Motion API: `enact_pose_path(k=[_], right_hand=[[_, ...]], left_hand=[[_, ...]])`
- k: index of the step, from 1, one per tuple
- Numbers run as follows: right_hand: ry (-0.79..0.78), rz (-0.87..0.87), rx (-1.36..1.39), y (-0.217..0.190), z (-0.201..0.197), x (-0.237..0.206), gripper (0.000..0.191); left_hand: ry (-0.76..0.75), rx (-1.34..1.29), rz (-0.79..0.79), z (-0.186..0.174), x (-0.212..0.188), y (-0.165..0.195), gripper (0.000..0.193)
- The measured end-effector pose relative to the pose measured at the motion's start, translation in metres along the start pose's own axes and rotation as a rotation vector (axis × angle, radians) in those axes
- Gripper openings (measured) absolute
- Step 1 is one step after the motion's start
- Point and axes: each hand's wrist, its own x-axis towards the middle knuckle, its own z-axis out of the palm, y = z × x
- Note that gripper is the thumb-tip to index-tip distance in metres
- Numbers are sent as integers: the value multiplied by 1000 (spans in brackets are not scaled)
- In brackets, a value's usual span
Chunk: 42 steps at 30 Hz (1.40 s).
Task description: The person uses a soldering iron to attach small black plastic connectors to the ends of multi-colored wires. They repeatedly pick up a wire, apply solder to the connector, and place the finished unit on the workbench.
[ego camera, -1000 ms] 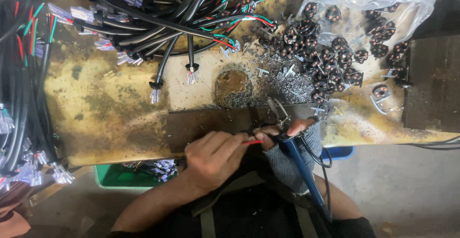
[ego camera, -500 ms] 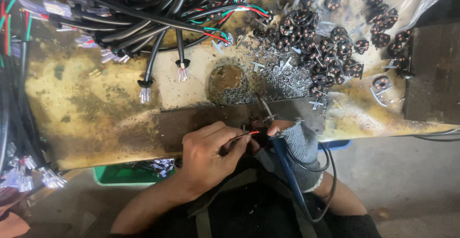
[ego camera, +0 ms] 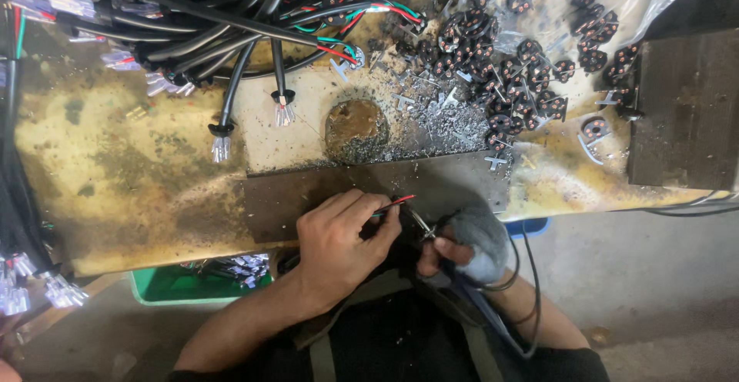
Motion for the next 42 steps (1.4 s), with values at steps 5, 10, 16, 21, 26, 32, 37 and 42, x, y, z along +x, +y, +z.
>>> enact_pose_path(k=[5,10,16,21,26,32,37,42], right_hand=[[128,-58,29,-13,-4,23,12],[72,263,229,-27,-9,34,15],[75,156,118,-14,-11,29,5],[91,1350,587,-20,-17,22,8],[115,591,220,-43,-17,30,14],[-22,171,38,-28,-15,36,16],[-91,149,48,-13,-22,16,17],[-272,1054,789,1,-31,5,18]], left_hand=[[45,-30,76,2,-6,-5,16],[26,-37,96,5,-8,-9,19],[64,-16,119,5,-10,-9,20],[94,-45,139,5,-10,-10,19],[51,-28,106,3,-8,-8,18],[49,3,75,2,-4,-3,16],[32,34,65,3,-3,-2,15],[-27,44,42,2,-3,-5,17]])
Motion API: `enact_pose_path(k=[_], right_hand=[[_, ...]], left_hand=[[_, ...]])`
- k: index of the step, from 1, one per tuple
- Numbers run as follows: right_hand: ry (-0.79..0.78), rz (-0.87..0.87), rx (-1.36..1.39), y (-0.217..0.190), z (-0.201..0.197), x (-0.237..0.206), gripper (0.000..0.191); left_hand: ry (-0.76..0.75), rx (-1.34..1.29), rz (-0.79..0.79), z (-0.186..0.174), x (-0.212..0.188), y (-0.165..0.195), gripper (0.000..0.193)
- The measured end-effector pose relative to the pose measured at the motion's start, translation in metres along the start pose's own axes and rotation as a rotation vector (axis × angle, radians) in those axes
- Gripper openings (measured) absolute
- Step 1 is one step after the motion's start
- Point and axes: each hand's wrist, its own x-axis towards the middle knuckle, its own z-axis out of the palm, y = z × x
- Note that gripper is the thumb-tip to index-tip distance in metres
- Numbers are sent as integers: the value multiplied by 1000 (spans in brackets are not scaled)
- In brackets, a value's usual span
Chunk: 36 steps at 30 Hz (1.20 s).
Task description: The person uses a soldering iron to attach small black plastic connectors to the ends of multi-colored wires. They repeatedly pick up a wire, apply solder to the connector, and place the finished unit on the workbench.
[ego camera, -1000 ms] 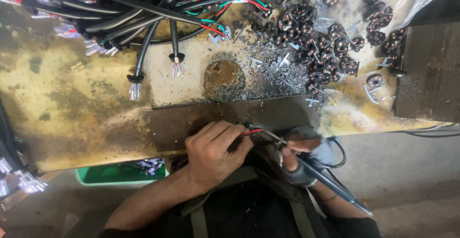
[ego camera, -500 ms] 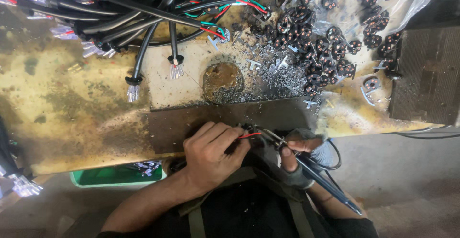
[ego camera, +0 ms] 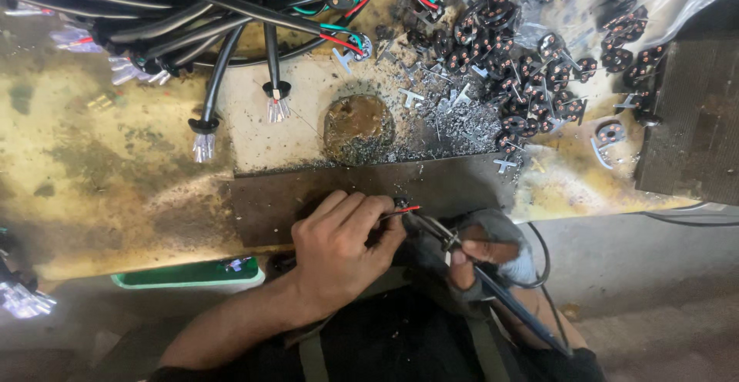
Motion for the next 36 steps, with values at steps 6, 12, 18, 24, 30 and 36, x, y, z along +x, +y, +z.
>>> enact_pose_path(k=[6,12,18,24,30,36], right_hand=[[199,98,140,6,6,2,21],[-7,-33,-12,-1,9,4,34],[132,-650,-826,9,12,4,24],[199,-679,-490,3,25,3,14],[273,-879,154,-37,59,5,54],[363,-991,-704,-75,58,27,38]], left_hand=[[12,-15,4,-1,2,2,15],[12,-13,0,-1,4,3,15],[21,0,25,-1,2,2,15],[28,16,23,0,3,1,15],[32,0,4,0,3,1,13],[39,30,9,3,2,-1,16]])
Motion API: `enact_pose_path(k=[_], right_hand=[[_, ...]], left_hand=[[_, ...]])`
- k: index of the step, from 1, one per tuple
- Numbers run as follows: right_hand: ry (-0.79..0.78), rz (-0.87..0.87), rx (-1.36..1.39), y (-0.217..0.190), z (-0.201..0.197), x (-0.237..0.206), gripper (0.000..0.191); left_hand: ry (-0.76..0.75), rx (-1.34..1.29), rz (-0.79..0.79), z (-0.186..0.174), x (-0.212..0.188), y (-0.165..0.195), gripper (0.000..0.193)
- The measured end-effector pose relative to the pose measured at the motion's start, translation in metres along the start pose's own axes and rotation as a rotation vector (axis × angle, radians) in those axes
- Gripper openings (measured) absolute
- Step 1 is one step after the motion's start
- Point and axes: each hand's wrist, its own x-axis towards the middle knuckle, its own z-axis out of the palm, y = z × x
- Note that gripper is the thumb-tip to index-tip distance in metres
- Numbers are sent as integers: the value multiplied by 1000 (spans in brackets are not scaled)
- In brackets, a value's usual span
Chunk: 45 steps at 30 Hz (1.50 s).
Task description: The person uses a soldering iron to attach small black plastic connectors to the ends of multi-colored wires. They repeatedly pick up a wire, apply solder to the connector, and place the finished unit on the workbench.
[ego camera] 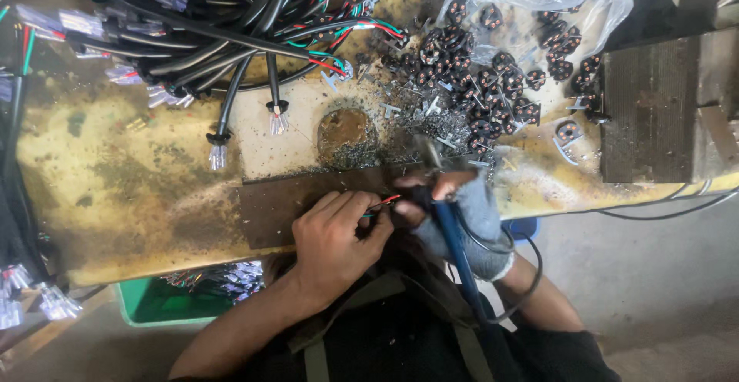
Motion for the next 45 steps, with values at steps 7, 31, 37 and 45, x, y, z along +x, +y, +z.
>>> enact_pose_path(k=[7,31,37,45], right_hand=[[-6,154,264,-16,31,18,45],[30,1290,701,71,-11,-107,13],[-2,186,-55,59,-3,-119,13],[-27,70,-239,18,-22,-60,51]], left_hand=[[-49,34,-4,-4,-1,-1,21],[17,-30,-7,0,1,3,14],[0,-24,-17,1,-2,1,14],[10,-18,-7,1,-1,0,14]])
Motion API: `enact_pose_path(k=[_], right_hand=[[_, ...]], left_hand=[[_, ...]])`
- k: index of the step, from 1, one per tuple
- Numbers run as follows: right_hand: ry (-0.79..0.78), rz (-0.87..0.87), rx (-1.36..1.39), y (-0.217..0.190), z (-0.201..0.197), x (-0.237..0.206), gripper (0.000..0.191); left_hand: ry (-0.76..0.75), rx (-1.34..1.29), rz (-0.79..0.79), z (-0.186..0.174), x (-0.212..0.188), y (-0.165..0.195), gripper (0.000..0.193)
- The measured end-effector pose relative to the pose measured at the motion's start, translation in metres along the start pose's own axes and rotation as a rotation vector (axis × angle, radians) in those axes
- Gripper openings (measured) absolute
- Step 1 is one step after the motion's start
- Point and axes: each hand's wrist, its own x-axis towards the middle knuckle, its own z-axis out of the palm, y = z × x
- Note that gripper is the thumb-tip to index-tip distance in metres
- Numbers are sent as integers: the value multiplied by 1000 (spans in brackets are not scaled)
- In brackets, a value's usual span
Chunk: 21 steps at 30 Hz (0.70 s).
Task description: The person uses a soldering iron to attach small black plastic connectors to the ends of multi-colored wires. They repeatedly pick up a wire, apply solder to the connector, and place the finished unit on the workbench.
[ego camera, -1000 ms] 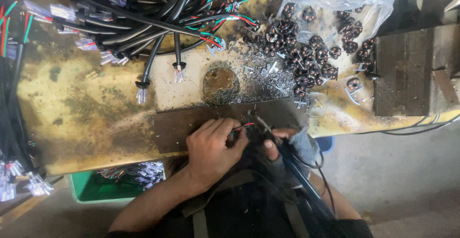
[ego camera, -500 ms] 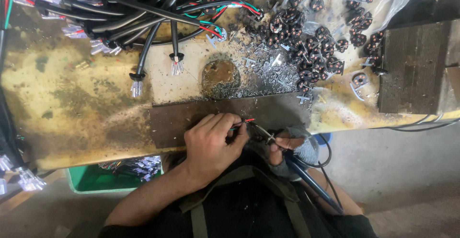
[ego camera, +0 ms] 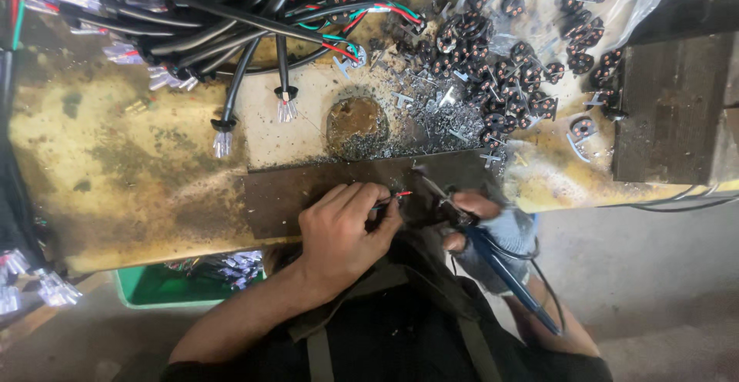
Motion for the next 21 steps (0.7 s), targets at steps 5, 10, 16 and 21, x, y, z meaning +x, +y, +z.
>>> enact_pose_path(k=[5,10,16,21], right_hand=[[-168,-127,41,-16,-34,48,35],[-68,78,673,-31,-14,73,26],[-341,224,1098,-44,20,99,19],[-643,338,1404,-46,0,75,30]], left_hand=[[14,-6,8,1,3,1,14],[5,18,1,3,1,-1,16],[-53,16,1,1,-3,-6,26],[-169,-33,6,-2,-4,-10,23]])
